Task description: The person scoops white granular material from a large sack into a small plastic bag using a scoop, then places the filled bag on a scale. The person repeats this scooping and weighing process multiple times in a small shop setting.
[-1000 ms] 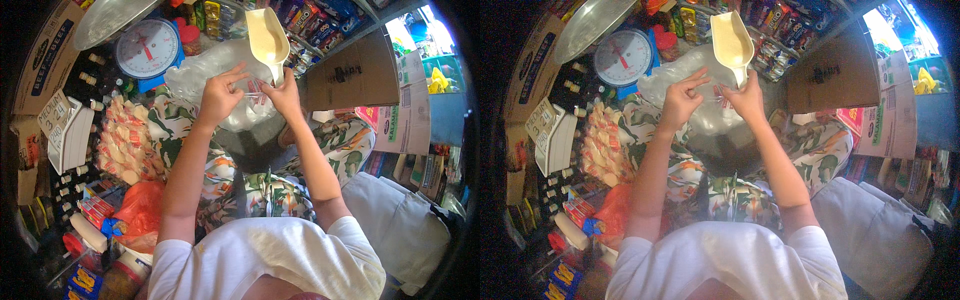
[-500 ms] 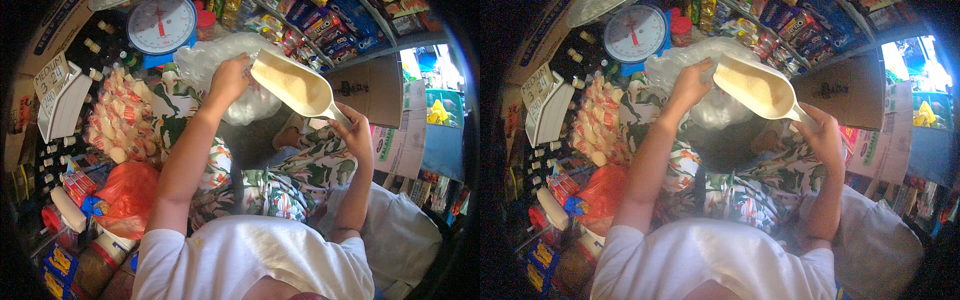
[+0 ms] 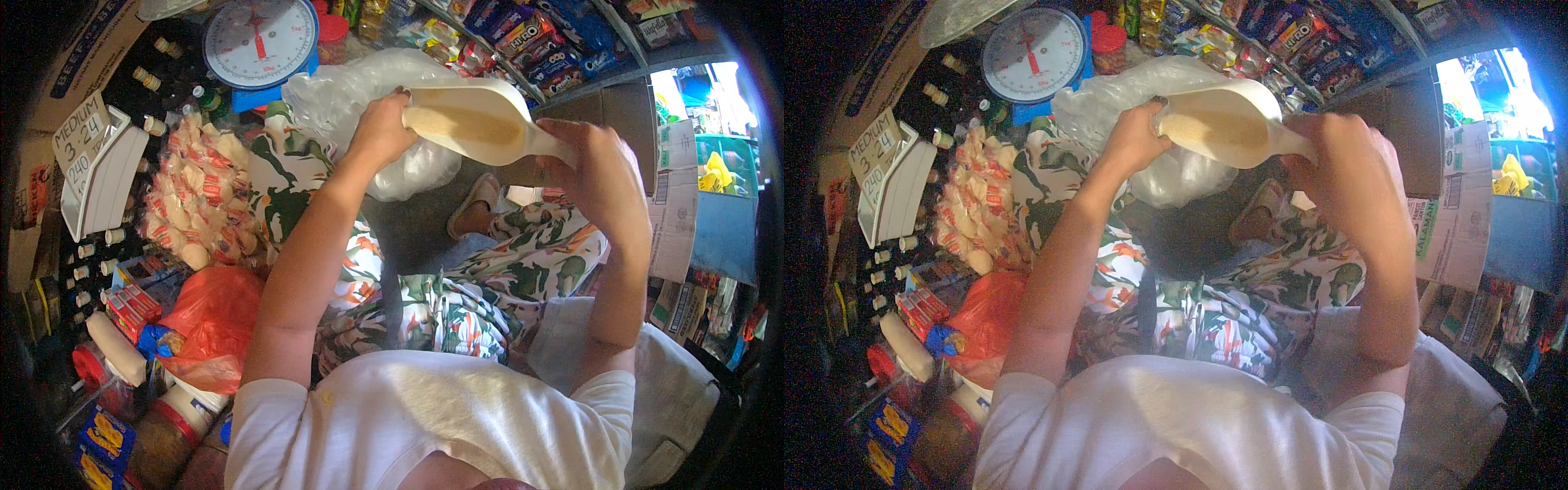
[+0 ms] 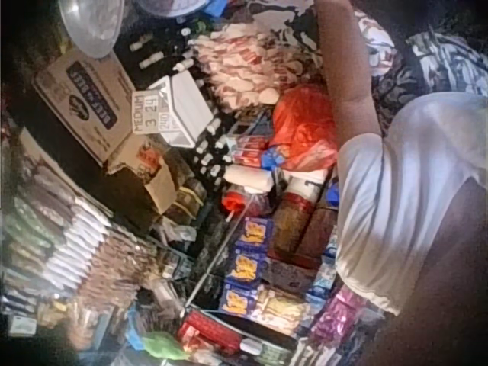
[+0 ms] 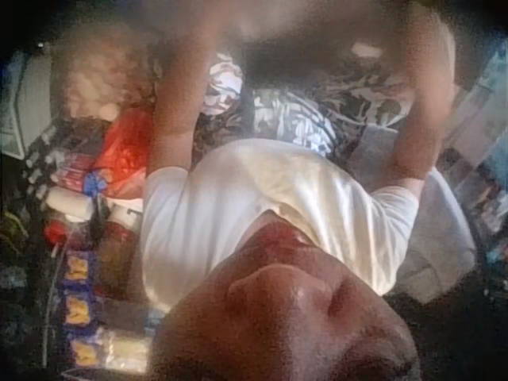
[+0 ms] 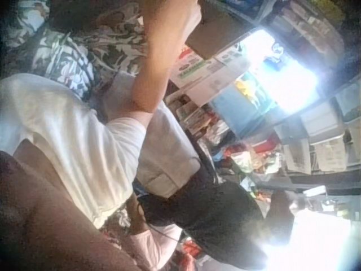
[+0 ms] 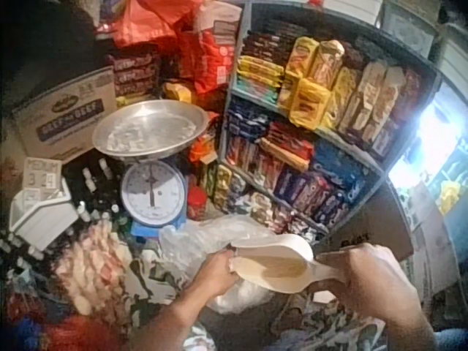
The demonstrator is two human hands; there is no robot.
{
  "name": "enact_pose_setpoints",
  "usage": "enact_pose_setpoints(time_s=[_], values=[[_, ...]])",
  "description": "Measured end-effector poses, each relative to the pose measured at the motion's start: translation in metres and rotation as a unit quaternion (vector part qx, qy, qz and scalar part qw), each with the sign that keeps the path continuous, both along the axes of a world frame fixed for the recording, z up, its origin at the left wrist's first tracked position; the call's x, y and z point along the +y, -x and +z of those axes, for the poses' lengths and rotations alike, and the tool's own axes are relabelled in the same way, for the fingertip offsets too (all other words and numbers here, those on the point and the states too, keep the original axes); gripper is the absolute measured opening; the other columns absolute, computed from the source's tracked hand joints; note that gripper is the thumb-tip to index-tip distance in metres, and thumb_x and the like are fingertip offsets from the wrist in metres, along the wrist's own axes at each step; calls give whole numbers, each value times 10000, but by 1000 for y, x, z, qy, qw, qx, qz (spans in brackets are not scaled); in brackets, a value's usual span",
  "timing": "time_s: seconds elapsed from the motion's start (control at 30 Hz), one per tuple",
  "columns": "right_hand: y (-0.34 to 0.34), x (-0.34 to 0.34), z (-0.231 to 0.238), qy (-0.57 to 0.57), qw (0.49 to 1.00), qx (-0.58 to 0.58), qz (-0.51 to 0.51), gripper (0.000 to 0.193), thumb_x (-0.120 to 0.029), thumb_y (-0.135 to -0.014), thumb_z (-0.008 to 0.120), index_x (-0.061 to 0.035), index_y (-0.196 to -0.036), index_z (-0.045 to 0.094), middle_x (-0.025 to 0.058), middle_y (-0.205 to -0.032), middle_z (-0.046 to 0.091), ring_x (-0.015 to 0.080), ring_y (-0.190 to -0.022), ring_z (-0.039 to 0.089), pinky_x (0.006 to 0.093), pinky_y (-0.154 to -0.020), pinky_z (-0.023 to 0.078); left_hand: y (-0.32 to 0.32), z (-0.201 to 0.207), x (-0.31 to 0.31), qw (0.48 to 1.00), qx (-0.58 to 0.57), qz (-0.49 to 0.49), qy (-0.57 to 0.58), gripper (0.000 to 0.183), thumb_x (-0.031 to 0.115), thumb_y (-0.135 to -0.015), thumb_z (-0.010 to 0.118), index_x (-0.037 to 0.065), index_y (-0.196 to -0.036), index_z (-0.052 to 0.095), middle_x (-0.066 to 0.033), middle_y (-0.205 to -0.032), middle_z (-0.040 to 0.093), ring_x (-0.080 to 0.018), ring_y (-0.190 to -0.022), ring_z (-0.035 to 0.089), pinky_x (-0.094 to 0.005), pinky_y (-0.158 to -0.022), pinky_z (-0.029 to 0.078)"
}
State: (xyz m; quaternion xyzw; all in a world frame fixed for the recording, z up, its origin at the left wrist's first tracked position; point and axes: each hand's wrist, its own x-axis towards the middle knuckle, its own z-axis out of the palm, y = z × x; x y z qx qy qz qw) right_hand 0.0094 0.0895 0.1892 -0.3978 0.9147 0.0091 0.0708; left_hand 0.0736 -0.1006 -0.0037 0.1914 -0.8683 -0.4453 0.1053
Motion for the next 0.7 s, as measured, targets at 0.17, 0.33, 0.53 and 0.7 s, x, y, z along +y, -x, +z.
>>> enact_pose_setpoints(time_s=[0.17, 0.33, 0.53, 0.7], values=[[-4, -24, 15, -75, 992, 78, 61, 301, -88, -673, 690, -79, -973, 674, 173, -856, 654, 339, -801, 632, 401, -709, 498, -1, 0, -2, 997, -45, -17, -55, 426, 75, -650, 678, -10, -1059, 595, -215, -1043, 613, -387, -967, 577, -415, -838, 471], [-17, -50, 27, -80, 976, 131, 157, 220, -100, -672, 684, -74, -890, 674, 164, -781, 644, 327, -775, 633, 402, -708, 504, -1, -5, -2, 998, -3, -36, -48, 430, 107, -660, 678, 17, -1072, 593, -219, -1005, 622, -381, -971, 579, -415, -830, 479], [-31, -68, 29, -90, 964, 128, 214, 167, -97, -636, 686, -62, -796, 653, 161, -756, 637, 317, -754, 635, 400, -685, 507, -1, -2, -3, 998, -14, -39, -38, 415, 129, -660, 668, 38, -1060, 605, -220, -971, 627, -380, -935, 590, -419, -816, 490], [-10, -52, 22, 9, 970, 91, 224, 226, -127, -631, 711, -43, -836, 664, 173, -783, 642, 337, -753, 632, 373, -685, 507, -2, 0, -2, 997, -30, -35, -68, 386, 109, -666, 664, 37, -1042, 616, -219, -973, 627, -381, -932, 590, -410, -822, 488]])
